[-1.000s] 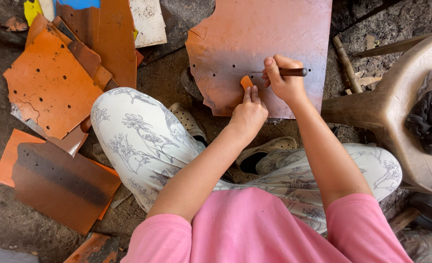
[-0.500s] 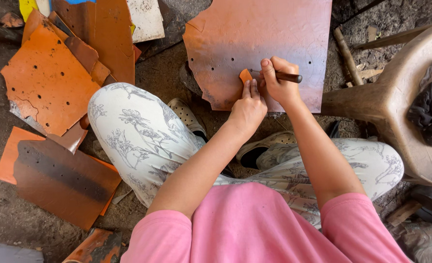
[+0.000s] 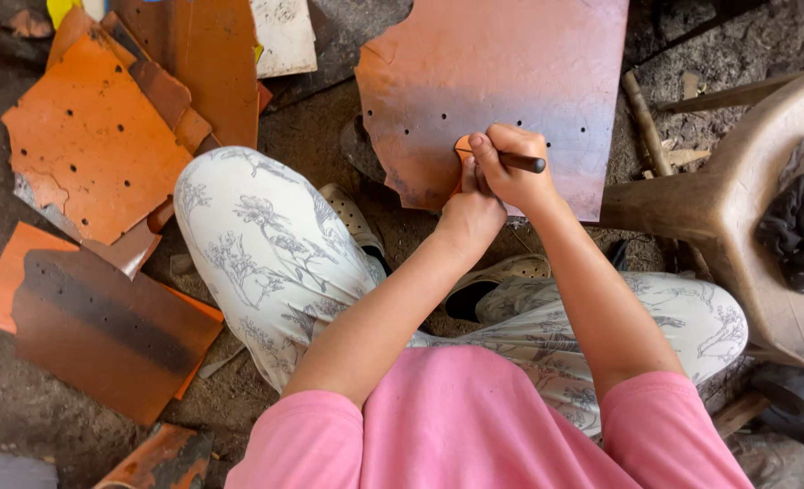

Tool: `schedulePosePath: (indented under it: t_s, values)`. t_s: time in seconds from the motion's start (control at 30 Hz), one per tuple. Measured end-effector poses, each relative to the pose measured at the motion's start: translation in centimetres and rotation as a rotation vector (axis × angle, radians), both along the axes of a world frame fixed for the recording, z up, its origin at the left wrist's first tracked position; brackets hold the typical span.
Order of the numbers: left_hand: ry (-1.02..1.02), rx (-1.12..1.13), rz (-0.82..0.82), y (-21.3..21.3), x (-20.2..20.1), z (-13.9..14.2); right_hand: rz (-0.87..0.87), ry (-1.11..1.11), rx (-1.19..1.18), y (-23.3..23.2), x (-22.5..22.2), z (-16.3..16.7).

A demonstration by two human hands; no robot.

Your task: The person uses a small template and a pointed tool to trace and cut shapes from orange leather sheets. They wipe the surface with a cloth and continue cutting additional pieces.

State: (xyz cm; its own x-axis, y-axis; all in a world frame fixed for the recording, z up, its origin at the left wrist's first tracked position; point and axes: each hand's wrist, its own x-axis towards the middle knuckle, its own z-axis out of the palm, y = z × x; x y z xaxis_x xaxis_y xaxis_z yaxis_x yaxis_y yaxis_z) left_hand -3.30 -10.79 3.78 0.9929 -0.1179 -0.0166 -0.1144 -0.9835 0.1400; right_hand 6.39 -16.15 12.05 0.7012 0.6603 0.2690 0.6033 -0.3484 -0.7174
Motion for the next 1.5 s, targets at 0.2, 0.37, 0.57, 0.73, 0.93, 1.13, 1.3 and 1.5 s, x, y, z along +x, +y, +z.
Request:
schedulePosePath:
  t_s: [0.2,0.37,0.57,0.73,0.93,1.13,1.3,1.5]
  values:
    - [0.008,0.160,-0.106,0.3,-0.3,0.6,0.021,-0.006,0.024,0.2,-0.7,0.1]
    - [0.046,0.192,-0.150,0.8,-0.7,1.7,0.061,-0.048,-0.003,0.7,-0.9,0.2]
    - [0.115,0.262,-0.236,0.6,-0.5,1.9,0.048,-0.037,-0.085,0.7,-1.1,1.2]
    - [0.107,0.230,-0.184,0.3,-0.8,0.8,0.071,-0.041,-0.090,0.9,-1.1,1.5]
    - [-0.137,0.243,-0.048,0.5,-1.1,1.4,-0.140,0.217,0.012,-0.7,-1.1,0.4]
    - [-0.188,0.085,-0.038,1.7,-2.4,4.0,-0.394,0.329,0.243,-6.7,-3.1,1.3]
    - [-0.402,-0.062,-0.109,2.2,-5.2,7.7,-0.483,0.457,0.272,-9.8,-6.1,2.5]
    - [-0.382,-0.575,0.080,3.6,-4.7,12.5,-0.468,0.432,0.314,-10.9,-6.1,4.0]
